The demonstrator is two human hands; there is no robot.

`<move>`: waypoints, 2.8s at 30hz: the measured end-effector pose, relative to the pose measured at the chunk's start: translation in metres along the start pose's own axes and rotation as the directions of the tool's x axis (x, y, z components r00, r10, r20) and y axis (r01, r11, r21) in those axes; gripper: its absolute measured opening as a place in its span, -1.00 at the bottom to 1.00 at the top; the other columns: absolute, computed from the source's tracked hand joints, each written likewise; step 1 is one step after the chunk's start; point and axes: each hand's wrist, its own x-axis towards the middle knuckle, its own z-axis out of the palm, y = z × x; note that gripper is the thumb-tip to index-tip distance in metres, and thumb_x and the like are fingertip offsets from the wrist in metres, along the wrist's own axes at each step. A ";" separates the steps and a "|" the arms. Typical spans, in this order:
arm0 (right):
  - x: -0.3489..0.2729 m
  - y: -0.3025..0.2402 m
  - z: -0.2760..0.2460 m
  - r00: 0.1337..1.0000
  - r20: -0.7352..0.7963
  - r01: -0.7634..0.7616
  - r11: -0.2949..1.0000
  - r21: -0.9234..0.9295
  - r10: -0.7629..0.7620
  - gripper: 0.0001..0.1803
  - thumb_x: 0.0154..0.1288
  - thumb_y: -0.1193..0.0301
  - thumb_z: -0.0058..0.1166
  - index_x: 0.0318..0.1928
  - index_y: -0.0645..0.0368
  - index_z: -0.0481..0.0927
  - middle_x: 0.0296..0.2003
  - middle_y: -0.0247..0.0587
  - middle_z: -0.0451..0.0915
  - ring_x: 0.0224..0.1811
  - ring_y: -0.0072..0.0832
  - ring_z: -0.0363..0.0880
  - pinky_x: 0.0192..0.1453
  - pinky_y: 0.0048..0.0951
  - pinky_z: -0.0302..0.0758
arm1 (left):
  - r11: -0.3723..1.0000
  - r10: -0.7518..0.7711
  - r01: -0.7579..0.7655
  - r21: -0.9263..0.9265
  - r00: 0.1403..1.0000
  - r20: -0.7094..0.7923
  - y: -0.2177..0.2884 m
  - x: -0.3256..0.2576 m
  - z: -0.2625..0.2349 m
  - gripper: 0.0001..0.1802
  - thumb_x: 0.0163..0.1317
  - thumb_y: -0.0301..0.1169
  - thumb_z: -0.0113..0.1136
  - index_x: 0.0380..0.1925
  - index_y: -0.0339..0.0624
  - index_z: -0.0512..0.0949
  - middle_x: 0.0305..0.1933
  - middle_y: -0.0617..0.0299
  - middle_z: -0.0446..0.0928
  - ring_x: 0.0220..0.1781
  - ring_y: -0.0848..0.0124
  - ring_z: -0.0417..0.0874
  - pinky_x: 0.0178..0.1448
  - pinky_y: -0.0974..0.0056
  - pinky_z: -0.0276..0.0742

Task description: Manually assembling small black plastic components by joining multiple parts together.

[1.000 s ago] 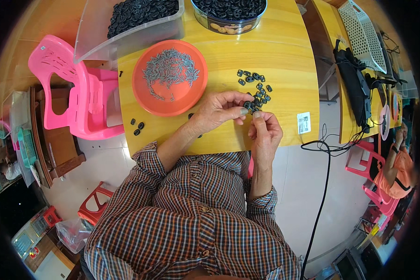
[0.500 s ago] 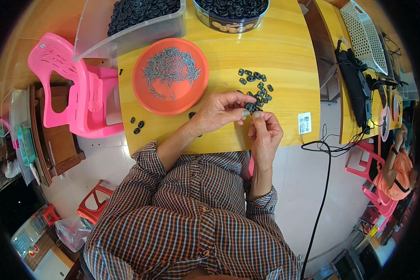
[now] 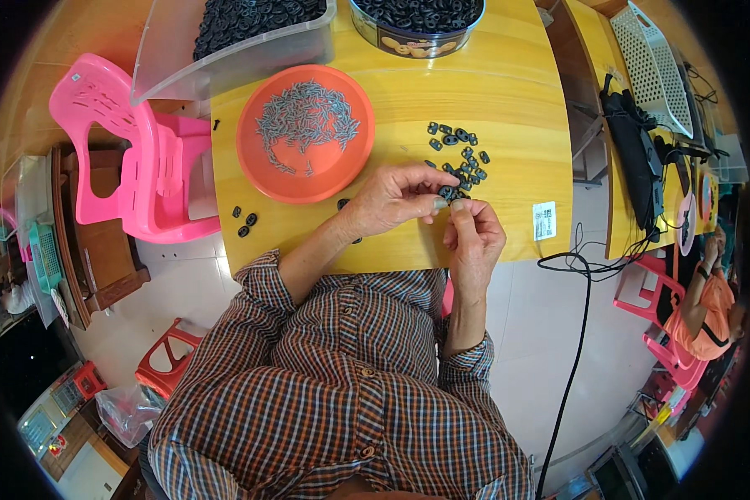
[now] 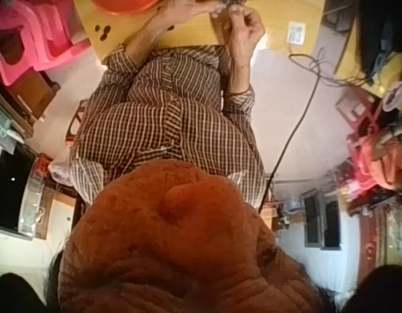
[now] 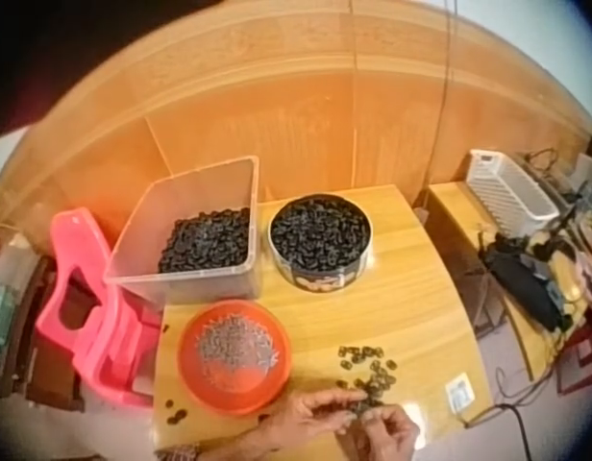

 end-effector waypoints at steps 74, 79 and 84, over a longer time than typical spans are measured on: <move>0.009 0.008 -0.008 0.952 0.299 -0.135 0.968 0.211 0.068 -0.84 0.29 0.47 0.09 -0.37 0.35 0.51 -0.53 -0.22 0.51 -0.67 -0.65 0.31 -0.61 -0.67 0.24 | 0.999 -0.033 0.030 0.025 0.993 0.115 0.009 -0.008 -0.016 -0.72 0.26 -0.55 0.09 -0.02 -0.32 0.53 -0.41 0.22 0.61 -0.44 0.55 0.64 -0.29 0.44 0.59; 0.008 0.004 -0.005 0.943 0.312 -0.179 0.966 0.186 0.114 -0.80 0.28 0.43 0.11 -0.42 0.32 0.50 -0.67 -0.26 0.46 -0.75 -0.64 0.29 -0.69 -0.67 0.20 | 0.999 -0.044 0.043 0.006 0.989 0.140 0.008 -0.009 -0.019 -0.72 0.24 -0.56 0.11 -0.04 -0.33 0.54 -0.41 0.21 0.61 -0.45 0.54 0.64 -0.31 0.43 0.59; 0.008 0.006 -0.006 0.934 0.333 -0.202 0.961 0.189 0.130 -0.80 0.28 0.44 0.10 -0.44 0.31 0.50 -0.71 -0.26 0.45 -0.78 -0.63 0.30 -0.73 -0.66 0.19 | 0.999 -0.044 0.043 0.009 0.987 0.156 0.007 -0.009 -0.019 -0.75 0.26 -0.54 0.10 -0.05 -0.29 0.56 -0.42 0.22 0.60 -0.49 0.53 0.63 -0.35 0.44 0.58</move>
